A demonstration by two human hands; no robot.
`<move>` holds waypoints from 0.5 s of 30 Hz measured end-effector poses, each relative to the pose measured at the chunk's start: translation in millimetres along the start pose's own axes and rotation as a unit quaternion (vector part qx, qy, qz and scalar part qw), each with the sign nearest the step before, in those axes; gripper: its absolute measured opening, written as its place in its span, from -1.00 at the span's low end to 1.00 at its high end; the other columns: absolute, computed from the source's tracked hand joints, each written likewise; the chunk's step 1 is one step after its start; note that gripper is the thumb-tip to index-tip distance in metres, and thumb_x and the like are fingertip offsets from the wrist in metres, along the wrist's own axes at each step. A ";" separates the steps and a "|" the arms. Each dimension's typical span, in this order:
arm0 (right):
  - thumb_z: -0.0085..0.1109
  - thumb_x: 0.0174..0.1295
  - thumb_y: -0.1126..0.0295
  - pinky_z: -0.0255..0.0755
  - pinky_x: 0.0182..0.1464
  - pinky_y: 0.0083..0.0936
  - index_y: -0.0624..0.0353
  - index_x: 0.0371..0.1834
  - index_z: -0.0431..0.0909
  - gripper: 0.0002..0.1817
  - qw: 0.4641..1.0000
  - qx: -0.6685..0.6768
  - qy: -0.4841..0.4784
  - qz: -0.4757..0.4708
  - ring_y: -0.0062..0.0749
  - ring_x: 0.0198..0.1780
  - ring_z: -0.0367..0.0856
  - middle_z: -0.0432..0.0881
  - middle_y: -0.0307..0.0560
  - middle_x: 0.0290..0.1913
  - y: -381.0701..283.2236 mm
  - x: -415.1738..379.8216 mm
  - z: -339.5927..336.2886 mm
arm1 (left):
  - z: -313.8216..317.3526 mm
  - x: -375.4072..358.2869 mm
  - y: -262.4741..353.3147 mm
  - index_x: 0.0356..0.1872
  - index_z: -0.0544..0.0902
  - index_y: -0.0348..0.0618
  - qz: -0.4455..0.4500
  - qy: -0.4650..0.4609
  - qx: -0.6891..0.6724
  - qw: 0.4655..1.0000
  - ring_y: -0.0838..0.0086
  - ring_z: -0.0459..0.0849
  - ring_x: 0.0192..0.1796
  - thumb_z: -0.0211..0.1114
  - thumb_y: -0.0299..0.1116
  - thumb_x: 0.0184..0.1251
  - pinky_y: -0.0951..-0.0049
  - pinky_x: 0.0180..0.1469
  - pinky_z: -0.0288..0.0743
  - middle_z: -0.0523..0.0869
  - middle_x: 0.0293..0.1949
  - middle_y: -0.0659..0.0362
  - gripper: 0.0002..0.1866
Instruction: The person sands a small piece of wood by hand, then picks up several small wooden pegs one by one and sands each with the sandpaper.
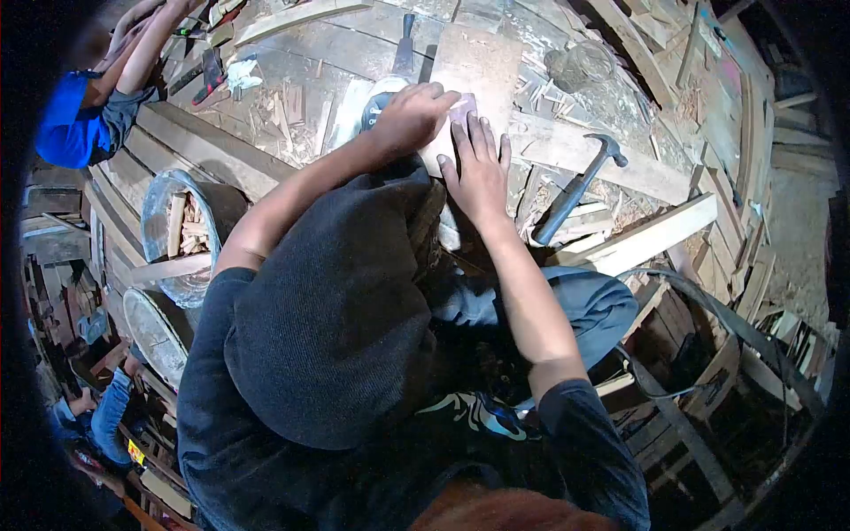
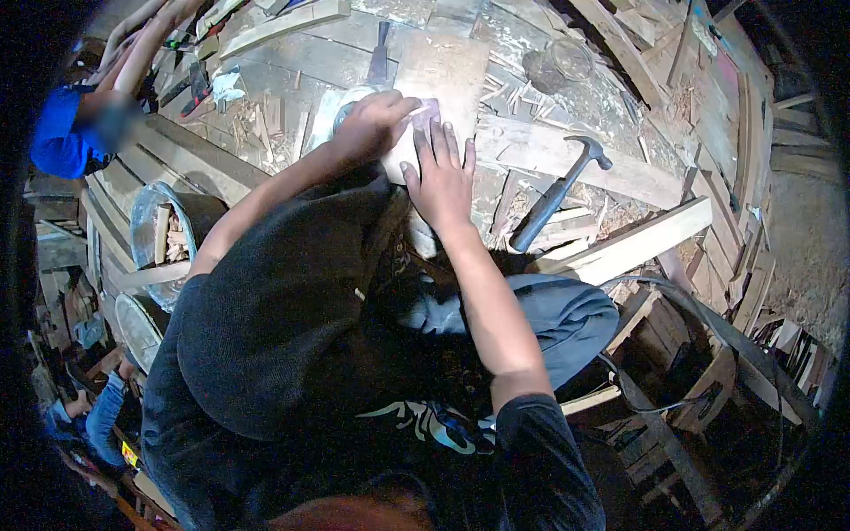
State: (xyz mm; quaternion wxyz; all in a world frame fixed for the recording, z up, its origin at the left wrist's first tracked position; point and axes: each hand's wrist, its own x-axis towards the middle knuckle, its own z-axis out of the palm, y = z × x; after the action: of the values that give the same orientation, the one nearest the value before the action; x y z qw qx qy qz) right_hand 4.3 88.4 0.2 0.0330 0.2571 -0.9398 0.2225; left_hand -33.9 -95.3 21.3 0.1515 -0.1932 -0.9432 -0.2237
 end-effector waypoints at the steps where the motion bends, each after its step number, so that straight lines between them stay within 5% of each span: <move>1: 0.23 0.28 0.14 -0.16 0.55 0.15 0.06 0.47 0.33 -0.32 1.000 0.000 0.000 0.002 -0.03 0.54 0.19 0.26 0.11 0.52 0.4 1.0 0.0 | -1.5 2.2 -0.9 -0.18 0.67 -0.15 0.008 -0.006 0.000 1.000 0.11 0.65 -0.09 0.27 -0.43 0.20 0.15 -0.03 0.53 0.60 -0.28 0.03 -0.83; 15: 0.23 0.27 0.11 -0.10 0.52 0.16 0.03 0.45 0.36 -0.33 1.000 0.002 0.024 -0.016 -0.04 0.53 0.22 0.31 0.10 0.49 3.4 -0.7 5.2 | -4.9 -6.8 -4.4 -0.15 0.67 -0.17 0.012 -0.036 -0.015 0.999 0.03 0.62 -0.07 0.24 -0.46 0.18 0.12 0.04 0.49 0.59 -0.26 -0.05 -0.79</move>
State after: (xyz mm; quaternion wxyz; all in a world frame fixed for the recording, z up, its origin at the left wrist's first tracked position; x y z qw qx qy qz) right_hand 3.4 89.1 -5.9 0.0588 0.2671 -0.9340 0.2299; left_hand -28.9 -103.3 21.4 0.1168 -0.2148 -0.9423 -0.2286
